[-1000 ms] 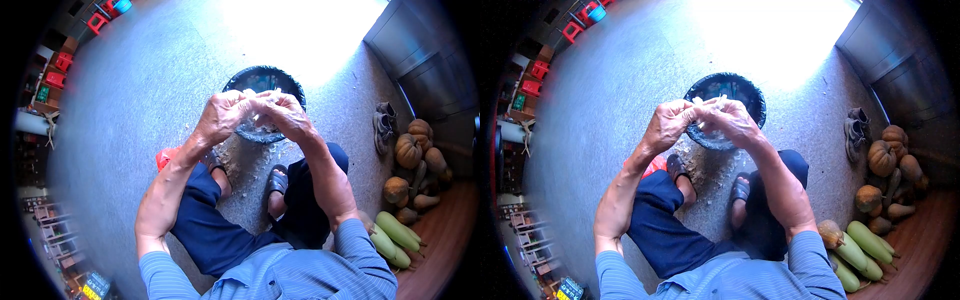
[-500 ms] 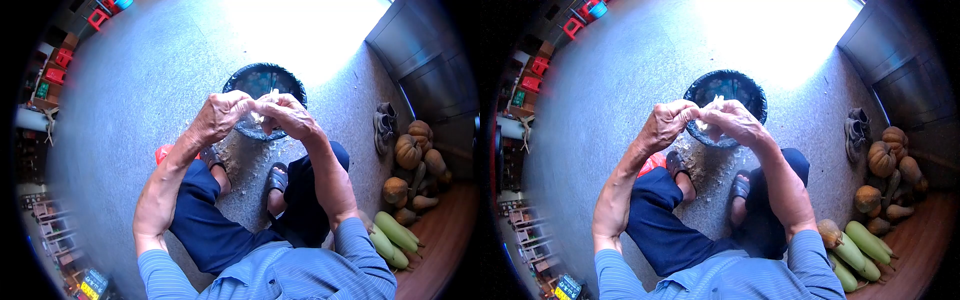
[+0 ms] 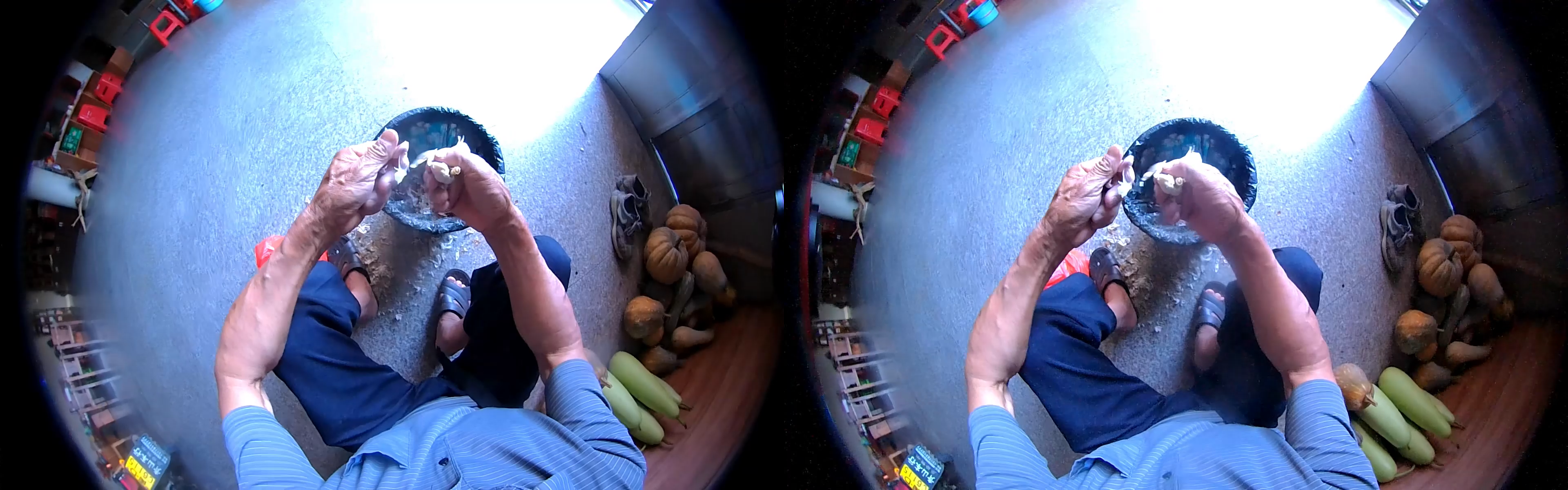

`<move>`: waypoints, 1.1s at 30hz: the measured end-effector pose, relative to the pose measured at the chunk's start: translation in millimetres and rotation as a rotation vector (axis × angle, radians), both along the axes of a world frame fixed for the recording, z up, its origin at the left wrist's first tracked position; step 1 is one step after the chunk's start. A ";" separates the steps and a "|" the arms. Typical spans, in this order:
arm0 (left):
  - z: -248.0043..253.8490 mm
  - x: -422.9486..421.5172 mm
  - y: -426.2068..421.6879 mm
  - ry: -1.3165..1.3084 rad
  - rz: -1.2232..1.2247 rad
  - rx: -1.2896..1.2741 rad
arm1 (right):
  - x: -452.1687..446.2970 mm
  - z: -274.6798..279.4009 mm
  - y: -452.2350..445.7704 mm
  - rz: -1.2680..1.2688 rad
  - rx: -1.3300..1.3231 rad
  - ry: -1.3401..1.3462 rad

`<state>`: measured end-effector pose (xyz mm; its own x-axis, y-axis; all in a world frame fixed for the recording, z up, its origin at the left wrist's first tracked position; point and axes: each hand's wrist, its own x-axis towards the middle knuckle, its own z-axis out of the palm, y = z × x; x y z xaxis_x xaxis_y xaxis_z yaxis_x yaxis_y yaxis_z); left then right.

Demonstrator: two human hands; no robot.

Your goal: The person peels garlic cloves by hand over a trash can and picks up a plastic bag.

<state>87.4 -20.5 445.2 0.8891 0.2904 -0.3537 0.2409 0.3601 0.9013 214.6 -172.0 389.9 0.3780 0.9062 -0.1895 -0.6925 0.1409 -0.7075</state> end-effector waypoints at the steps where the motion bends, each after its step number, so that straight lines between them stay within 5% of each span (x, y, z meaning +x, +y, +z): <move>1: -0.6 -0.3 4.5 -0.011 -0.014 -0.034 | 3.6 -5.2 1.9 -0.018 -0.034 0.011; 7: 17.0 -19.3 24.9 -0.123 0.009 -0.042 | 11.7 -14.7 -0.8 -0.026 -0.026 0.096; 14: 6.0 -15.0 23.5 -0.147 -0.004 -0.024 | -13.0 11.5 11.8 0.053 -0.095 -0.231; 21: -4.3 -14.2 20.0 -0.055 0.013 0.038 | -27.6 22.8 19.6 0.069 -0.162 -0.217; 28: -13.5 -17.3 25.3 -0.133 0.058 0.570 | -7.2 -4.8 13.7 -0.009 -0.094 -0.204; 33: -6.4 -100.2 80.1 -0.126 0.346 0.205 | 14.5 -13.6 1.4 -0.097 -0.090 -0.170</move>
<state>-12.8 59.6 438.8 0.7597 0.6322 -0.1520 0.0204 0.2105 0.9774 229.2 -170.6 376.3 0.4956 0.8465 -0.1943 -0.5489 0.1319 -0.8255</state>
